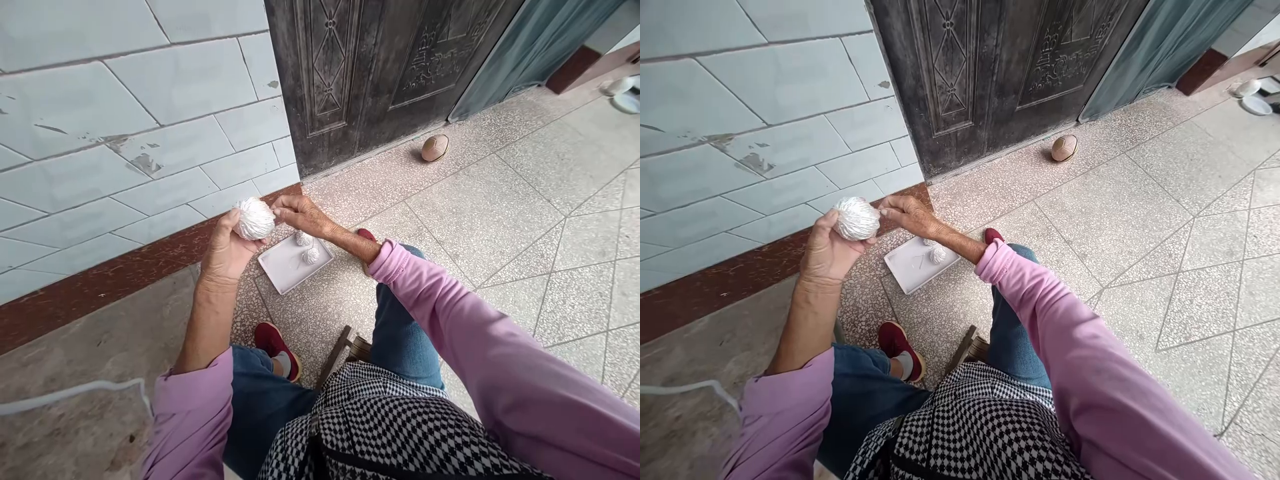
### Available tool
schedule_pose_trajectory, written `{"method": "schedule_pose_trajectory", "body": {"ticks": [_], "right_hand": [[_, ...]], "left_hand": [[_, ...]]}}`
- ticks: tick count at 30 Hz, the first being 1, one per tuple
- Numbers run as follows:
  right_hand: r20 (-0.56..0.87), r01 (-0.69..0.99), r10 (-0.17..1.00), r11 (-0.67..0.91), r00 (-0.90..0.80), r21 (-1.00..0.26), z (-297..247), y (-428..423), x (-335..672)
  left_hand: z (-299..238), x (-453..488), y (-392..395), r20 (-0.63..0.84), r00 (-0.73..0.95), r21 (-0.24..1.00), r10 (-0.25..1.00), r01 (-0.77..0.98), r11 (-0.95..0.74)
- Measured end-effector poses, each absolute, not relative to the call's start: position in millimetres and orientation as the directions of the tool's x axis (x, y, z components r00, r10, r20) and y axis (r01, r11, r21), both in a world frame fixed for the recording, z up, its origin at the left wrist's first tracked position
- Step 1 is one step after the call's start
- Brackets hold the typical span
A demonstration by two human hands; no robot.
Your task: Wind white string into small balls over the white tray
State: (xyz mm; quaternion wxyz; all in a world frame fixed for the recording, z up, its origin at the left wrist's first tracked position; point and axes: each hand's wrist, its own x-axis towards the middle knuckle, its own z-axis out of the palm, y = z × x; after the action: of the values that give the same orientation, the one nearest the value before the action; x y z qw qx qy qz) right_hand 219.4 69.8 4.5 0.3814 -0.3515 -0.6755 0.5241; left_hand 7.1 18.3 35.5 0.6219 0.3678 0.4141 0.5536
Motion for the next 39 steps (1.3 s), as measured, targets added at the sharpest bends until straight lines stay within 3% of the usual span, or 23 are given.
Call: {"method": "schedule_pose_trajectory", "body": {"ticks": [5,12,18,21,25,28,31,34,39], "right_hand": [[0.08,0.221,0.908,0.185,-0.412,-0.958,30,52,221],[0.068,0.296,0.903,0.209,-0.424,-0.932,37,48,228],[0.041,0.4,0.87,0.267,-0.491,-0.877,31,51,231],[0.011,0.484,0.828,0.338,-0.56,-0.807,28,45,225],[-0.074,0.633,0.762,0.474,-0.643,-0.612,30,21,209],[-0.087,0.629,0.713,0.547,-0.696,-0.552,35,7,197],[-0.01,0.546,0.692,0.56,-0.722,-0.623,40,11,195],[0.095,0.462,0.761,0.482,-0.642,-0.744,44,29,205],[0.197,0.306,0.865,0.364,-0.462,-0.88,55,52,230]], "left_hand": [[33,7,20,-0.082,0.052,0.931,0.995,-0.351,0.095],[30,-3,24,-0.04,0.025,0.951,0.999,-0.307,0.046],[26,-10,28,-0.036,-0.092,0.913,0.995,-0.407,-0.005],[23,-10,30,-0.038,-0.133,0.914,0.99,-0.406,-0.019],[15,-5,33,-0.077,-0.222,0.91,0.972,-0.415,-0.023],[5,-3,35,-0.064,-0.283,0.929,0.957,-0.366,-0.046],[-5,0,35,0.005,-0.305,0.959,0.952,-0.269,-0.091],[-9,5,32,0.071,-0.241,0.97,0.968,-0.209,-0.123],[-2,12,25,-0.027,-0.043,0.967,0.999,-0.255,0.015]]}}
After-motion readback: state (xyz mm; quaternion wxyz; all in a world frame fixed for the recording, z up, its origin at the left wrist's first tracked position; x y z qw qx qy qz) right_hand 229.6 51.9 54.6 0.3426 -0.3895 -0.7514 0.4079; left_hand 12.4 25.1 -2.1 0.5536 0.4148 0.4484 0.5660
